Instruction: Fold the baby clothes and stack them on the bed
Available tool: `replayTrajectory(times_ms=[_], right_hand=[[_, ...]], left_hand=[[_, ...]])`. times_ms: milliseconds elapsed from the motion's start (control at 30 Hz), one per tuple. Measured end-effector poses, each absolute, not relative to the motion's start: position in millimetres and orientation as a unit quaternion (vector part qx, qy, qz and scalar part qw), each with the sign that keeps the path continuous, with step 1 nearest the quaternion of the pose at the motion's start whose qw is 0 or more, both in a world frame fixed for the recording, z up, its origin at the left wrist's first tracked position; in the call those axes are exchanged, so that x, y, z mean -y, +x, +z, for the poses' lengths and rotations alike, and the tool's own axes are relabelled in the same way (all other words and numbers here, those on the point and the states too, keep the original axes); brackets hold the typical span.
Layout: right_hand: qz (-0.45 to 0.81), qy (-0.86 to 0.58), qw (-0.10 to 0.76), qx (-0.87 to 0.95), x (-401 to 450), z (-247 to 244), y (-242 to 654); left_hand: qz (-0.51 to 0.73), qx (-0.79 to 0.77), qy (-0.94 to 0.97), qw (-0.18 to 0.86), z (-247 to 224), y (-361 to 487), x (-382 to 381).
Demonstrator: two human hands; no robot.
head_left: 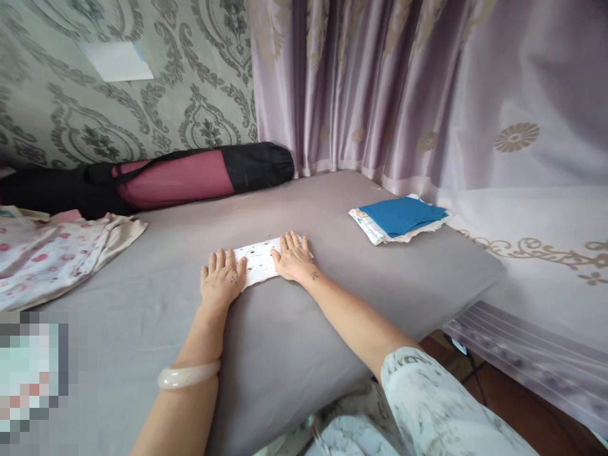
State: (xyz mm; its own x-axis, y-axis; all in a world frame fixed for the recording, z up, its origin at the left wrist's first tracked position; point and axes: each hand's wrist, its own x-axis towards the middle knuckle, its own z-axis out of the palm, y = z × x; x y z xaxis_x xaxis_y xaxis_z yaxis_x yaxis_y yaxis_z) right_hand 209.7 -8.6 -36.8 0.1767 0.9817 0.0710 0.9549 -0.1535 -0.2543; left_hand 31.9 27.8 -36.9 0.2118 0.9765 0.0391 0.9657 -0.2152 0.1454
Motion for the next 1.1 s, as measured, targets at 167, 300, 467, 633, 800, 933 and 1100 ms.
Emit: replayTrajectory(times_ms=[167, 300, 467, 633, 800, 933, 1100], right_hand=[[0.057, -0.756, 0.123, 0.64, 7.9, -37.8, 208.8], [0.074, -0.759, 0.109, 0.638, 8.3, -35.0, 210.1], [0.112, -0.739, 0.107, 0.655, -0.6, -28.8, 221.6], [0.17, -0.754, 0.168, 0.612, -10.1, -15.7, 252.0], [0.202, -0.806, 0.154, 0.534, -4.7, -9.3, 277.8], [0.207, -0.825, 0.117, 0.513, 0.3, -10.0, 281.4], [0.19, -0.822, 0.123, 0.523, 3.2, -7.7, 276.3]], left_hand=[[0.06, -0.625, 0.777, 0.039, -36.2, 32.8, -28.0], [0.069, -0.62, 0.781, 0.027, -35.9, 34.0, -26.1], [0.07, -0.621, 0.777, 0.076, -36.0, 29.5, -34.3], [0.137, -0.655, 0.736, 0.103, -32.4, 10.2, -49.4], [0.134, -0.706, 0.679, 0.147, -18.6, -5.0, -57.5], [0.143, -0.723, 0.627, 0.25, -6.9, -5.5, -56.1], [0.197, -0.727, 0.56, 0.345, 0.5, -6.3, -52.8]])
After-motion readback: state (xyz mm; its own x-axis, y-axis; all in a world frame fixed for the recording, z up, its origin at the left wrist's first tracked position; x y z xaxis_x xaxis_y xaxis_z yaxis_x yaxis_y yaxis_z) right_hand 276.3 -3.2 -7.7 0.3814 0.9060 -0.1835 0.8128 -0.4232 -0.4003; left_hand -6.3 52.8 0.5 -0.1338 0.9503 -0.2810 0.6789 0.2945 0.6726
